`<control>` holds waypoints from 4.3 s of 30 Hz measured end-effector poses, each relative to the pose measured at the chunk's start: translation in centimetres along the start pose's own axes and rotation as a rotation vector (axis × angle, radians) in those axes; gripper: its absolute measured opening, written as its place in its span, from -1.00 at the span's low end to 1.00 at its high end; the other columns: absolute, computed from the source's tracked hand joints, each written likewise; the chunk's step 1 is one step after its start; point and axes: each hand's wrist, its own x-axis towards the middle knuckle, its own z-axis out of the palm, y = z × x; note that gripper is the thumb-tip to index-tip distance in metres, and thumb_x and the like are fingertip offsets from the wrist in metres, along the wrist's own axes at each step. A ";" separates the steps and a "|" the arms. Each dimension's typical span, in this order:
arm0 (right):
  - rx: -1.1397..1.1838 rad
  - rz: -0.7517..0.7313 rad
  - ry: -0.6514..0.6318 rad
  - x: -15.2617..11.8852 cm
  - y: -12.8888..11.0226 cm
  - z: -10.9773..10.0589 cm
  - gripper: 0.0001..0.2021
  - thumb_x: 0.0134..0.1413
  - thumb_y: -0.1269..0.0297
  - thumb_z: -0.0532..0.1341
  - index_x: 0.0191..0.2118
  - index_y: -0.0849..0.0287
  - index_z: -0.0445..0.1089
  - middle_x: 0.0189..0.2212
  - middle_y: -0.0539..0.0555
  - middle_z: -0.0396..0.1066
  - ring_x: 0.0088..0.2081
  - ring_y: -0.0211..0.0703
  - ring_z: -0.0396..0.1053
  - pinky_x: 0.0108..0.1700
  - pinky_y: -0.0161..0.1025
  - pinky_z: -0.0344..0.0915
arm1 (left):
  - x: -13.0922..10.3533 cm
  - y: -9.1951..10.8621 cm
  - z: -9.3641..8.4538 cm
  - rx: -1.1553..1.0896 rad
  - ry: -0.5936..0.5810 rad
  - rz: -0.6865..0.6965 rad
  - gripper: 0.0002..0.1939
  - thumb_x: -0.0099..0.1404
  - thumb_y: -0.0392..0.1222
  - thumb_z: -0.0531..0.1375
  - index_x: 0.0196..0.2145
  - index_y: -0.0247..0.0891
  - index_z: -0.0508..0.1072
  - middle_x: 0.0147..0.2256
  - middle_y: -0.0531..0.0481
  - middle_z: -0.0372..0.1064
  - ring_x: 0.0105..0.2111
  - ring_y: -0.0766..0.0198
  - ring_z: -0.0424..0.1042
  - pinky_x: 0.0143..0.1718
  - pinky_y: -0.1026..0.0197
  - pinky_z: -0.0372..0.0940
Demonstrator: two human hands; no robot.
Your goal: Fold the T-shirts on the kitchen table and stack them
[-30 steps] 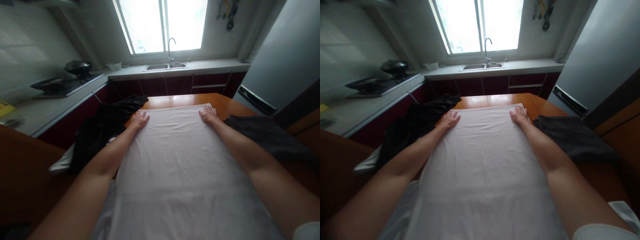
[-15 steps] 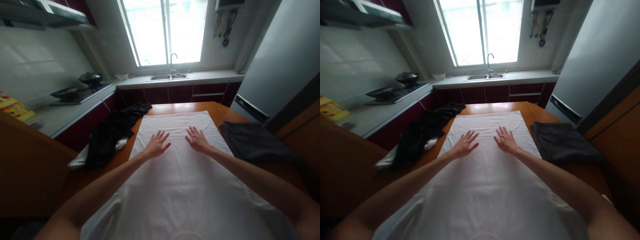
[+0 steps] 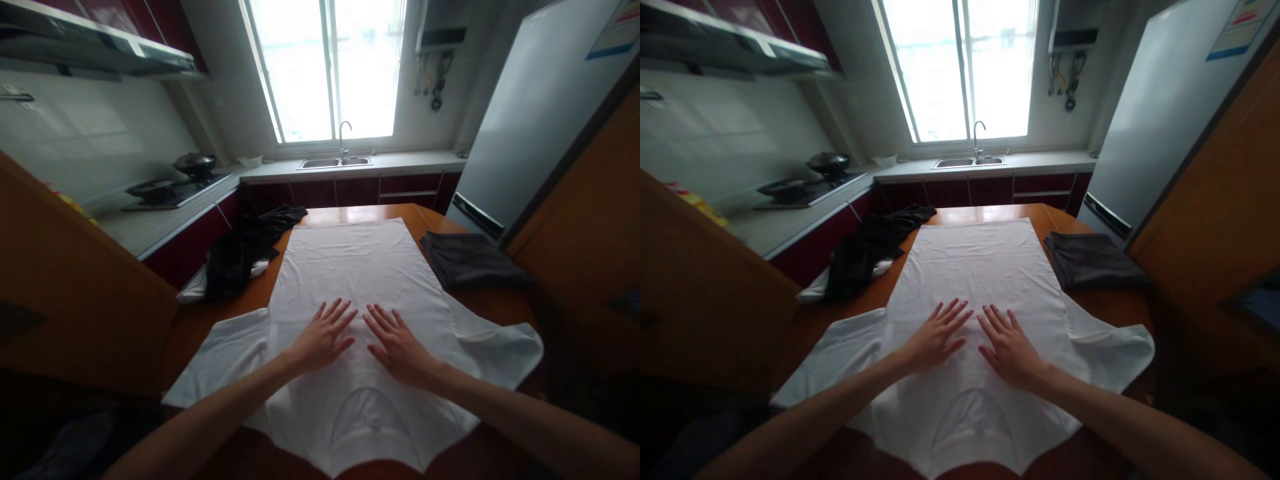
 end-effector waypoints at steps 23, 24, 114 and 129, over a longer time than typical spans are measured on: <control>-0.001 -0.004 0.009 -7.3 -4.6 1.0 -0.41 0.37 0.16 0.07 0.44 0.12 0.05 0.46 0.19 -0.11 0.46 0.05 -0.16 0.43 0.18 -0.13 | -6.2 5.9 1.0 0.010 -0.044 0.055 -0.30 0.47 0.10 0.08 0.45 0.03 -0.08 0.45 -0.05 -0.15 0.45 0.02 -0.19 0.40 -0.24 -0.13; -0.001 0.002 0.019 -7.4 -4.7 1.1 -0.42 0.37 0.17 0.08 0.43 0.12 0.06 0.46 0.19 -0.10 0.46 0.05 -0.16 0.42 0.18 -0.12 | -6.3 6.0 0.9 0.016 -0.037 0.042 -0.30 0.48 0.08 0.08 0.45 0.02 -0.09 0.45 -0.05 -0.15 0.45 0.02 -0.19 0.40 -0.24 -0.13; 0.113 0.361 -0.025 -10.0 -6.0 -0.9 -0.42 0.34 0.13 0.11 0.41 0.03 0.12 0.47 0.12 -0.14 0.47 0.06 -0.20 0.44 0.17 -0.22 | 15.8 6.4 5.7 0.053 -0.026 0.060 -0.38 0.49 0.16 -0.05 0.41 -0.08 0.11 0.45 -0.12 -0.12 0.45 -0.04 -0.20 0.39 -0.28 -0.20; 0.112 0.661 0.588 -13.7 3.8 -4.3 -0.60 0.31 0.25 0.06 0.16 0.16 0.44 0.22 0.23 0.36 0.27 0.06 0.27 0.32 0.11 0.19 | 15.8 5.9 5.8 0.016 -0.036 0.099 -0.38 0.48 0.14 -0.01 0.40 -0.06 0.13 0.44 -0.09 -0.10 0.44 -0.07 -0.17 0.38 -0.33 -0.22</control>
